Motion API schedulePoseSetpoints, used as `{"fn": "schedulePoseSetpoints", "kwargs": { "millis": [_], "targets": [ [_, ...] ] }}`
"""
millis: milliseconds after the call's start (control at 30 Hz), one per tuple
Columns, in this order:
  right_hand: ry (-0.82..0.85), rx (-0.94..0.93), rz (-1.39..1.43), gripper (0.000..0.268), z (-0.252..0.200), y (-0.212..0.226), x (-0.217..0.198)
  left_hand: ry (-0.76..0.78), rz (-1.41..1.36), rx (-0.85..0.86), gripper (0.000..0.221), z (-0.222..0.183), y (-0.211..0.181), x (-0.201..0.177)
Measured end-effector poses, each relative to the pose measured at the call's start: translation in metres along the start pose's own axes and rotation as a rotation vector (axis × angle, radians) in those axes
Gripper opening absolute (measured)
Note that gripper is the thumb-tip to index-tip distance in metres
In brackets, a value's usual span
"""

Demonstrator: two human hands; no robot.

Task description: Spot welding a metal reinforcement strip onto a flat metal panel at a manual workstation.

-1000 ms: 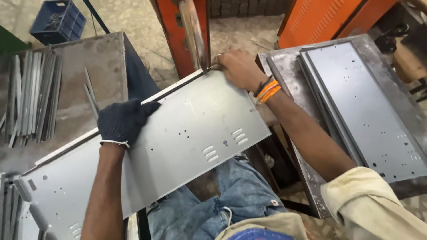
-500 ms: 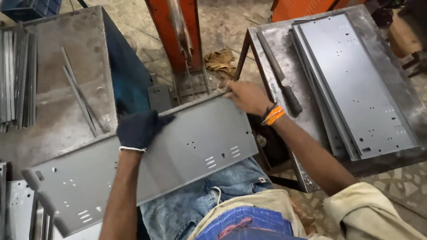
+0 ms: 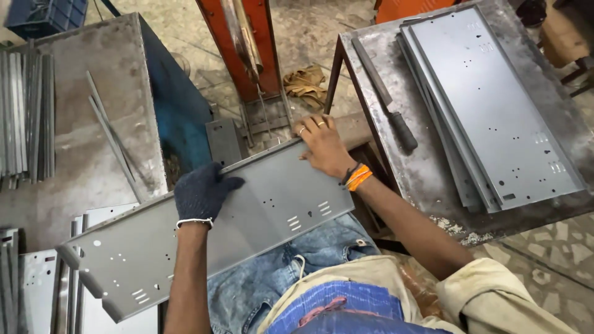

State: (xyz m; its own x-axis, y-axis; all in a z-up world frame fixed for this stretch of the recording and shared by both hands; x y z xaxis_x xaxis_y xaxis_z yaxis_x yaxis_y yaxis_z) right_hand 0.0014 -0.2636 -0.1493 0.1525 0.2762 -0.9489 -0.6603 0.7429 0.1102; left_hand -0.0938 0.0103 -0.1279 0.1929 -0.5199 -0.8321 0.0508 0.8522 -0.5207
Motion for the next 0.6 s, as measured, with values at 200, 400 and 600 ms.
{"fn": "schedulePoseSetpoints", "kwargs": {
  "millis": [200, 400, 600],
  "targets": [
    [-0.047, 0.011, -0.079, 0.052, 0.008, 0.021, -0.007, -0.003, 0.055, -0.064, 0.056, -0.005, -0.003, -0.005],
    [-0.016, -0.042, -0.079, 0.044, 0.016, 0.034, -0.024, 0.018, 0.078, -0.113, 0.054, -0.008, -0.003, -0.008],
    [-0.118, -0.078, -0.192, 0.037, 0.004, 0.046, -0.027, 0.014, 0.112, -0.148, 0.053, -0.007, -0.003, -0.009]
  ]
}}
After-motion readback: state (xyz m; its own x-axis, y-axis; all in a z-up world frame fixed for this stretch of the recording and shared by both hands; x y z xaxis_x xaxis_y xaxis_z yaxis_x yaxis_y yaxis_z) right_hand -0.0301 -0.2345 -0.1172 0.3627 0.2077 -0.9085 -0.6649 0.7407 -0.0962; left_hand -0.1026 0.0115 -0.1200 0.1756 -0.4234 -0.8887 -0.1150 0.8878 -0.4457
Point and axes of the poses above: each hand's wrist, its own z-axis towards the middle knuckle, its own x-axis out of the palm, y = z × x, the point moved 4 cm from there along z, towards the middle knuckle, and after that the axes turned 10 degrees about -z, right-handed, at the moved point
